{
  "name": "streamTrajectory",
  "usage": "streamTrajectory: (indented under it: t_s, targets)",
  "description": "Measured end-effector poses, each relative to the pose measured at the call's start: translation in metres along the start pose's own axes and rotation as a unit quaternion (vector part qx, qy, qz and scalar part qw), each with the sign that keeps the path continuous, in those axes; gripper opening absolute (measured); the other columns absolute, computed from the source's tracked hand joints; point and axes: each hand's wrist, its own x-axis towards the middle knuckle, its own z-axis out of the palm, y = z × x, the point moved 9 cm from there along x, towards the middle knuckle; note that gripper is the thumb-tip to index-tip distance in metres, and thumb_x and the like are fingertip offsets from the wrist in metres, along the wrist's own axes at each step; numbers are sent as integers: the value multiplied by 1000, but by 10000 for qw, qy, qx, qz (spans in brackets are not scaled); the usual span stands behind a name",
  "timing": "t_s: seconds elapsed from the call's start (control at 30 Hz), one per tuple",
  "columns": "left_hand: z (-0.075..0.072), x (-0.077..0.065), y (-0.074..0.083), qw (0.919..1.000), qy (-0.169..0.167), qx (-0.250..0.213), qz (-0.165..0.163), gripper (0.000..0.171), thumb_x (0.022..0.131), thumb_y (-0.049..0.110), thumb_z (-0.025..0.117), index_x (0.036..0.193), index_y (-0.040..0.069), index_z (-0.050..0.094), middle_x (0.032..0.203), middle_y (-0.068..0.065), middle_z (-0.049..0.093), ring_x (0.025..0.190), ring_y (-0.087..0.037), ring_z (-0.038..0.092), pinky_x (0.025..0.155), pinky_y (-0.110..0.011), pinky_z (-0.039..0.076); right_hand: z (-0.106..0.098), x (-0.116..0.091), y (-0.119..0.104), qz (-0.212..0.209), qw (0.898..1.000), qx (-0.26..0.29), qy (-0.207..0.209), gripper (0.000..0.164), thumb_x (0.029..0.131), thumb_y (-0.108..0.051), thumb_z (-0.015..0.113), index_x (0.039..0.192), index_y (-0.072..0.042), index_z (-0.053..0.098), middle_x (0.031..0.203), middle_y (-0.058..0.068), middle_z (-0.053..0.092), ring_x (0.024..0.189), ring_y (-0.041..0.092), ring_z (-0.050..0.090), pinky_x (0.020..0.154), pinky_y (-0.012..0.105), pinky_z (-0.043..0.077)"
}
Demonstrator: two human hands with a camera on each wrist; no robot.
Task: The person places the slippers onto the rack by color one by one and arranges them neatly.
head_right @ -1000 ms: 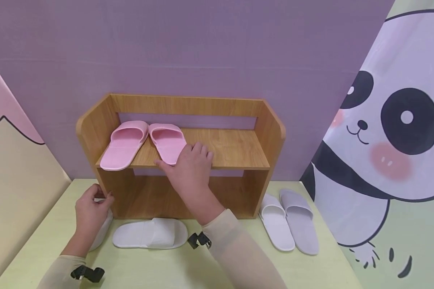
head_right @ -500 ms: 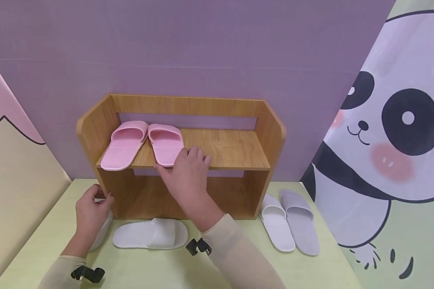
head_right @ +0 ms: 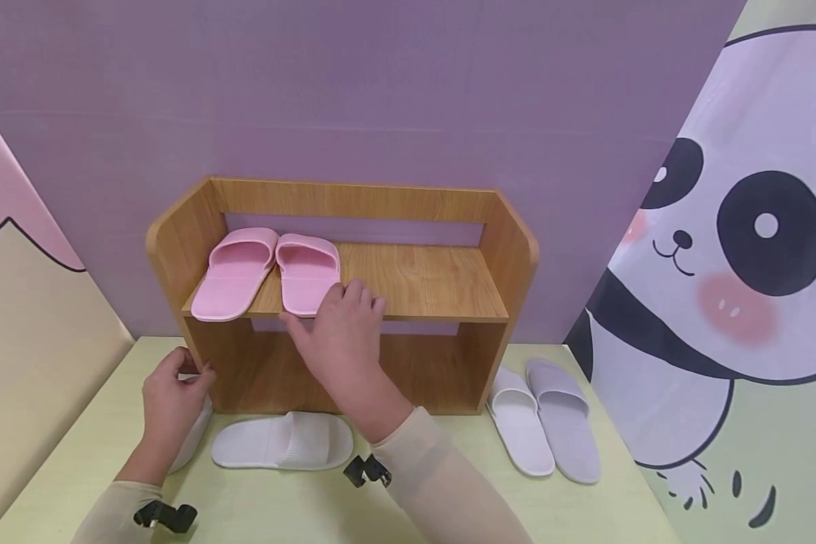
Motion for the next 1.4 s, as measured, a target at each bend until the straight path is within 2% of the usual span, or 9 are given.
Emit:
streamTrajectory:
  t_s: [0.47,0.73,0.87,0.97,1.03,1.2,1.3,1.33,1.4]
  targets:
    - [-2,-2,3,10000,24,-38,-26,13,98,6,76,108,4,67,105,-16,75,101,-37,76,85,-58,65,-3,-7,-12,-397,9986,315,148,66,103,-64,65,118,1,68,104,12,57,96,28,53,84,43,42]
    - [-2,-1,4,10000,-1,-83,-26,14,97,4,77,108,3,67,104,-17,75,101,-38,76,84,-58,66,-1,-8,-16,-364,9986,232,304,64,100,-63,71,114,-1,68,102,11,57,95,28,53,83,43,41]
    - [0,0,0,10000,29,-36,-43,12,97,6,76,105,5,67,102,-13,75,98,-35,77,76,-39,67,1,-7,-16,-337,9986,158,376,65,98,-65,73,114,-1,69,104,12,58,99,29,55,86,44,42]
    - [0,0,-3,10000,48,-32,-73,10,97,7,75,104,7,67,100,-11,75,96,-32,78,69,-20,58,3,-6,-17,-328,9987,140,369,67,97,-67,73,113,-2,70,106,12,59,101,30,57,88,45,42]
    - [0,0,-4,10000,42,-30,-75,11,98,8,75,105,7,67,100,-11,75,97,-32,77,68,-15,54,4,-6,-17,-326,9987,144,369,68,97,-68,72,114,-2,70,106,12,60,101,30,57,88,45,42]
    - [1,0,-4,10000,13,-14,-73,11,98,7,75,105,6,67,101,-12,74,99,-33,77,76,-39,67,4,-5,-17,-300,9984,208,423,68,97,-69,71,114,-3,71,105,10,59,100,28,57,88,44,42]
    - [1,1,-4,10000,13,-25,-80,11,98,7,75,105,6,67,101,-12,74,99,-33,77,79,-53,67,4,-5,-17,-274,9982,254,463,68,97,-70,72,113,-3,71,104,9,58,99,27,56,87,44,42]
    - [1,1,-5,10000,18,-34,-69,11,98,6,75,105,6,67,101,-12,74,99,-34,77,79,-55,67,4,-5,-17,-267,9982,253,478,68,97,-70,72,113,-4,71,103,9,57,99,27,56,87,44,42]
    - [1,1,-5,10000,43,-39,-35,11,97,7,75,103,7,67,100,-12,74,98,-33,77,77,-41,68,5,-5,-17,-254,9981,261,498,69,96,-71,72,113,-4,70,103,9,57,99,27,56,87,44,42]
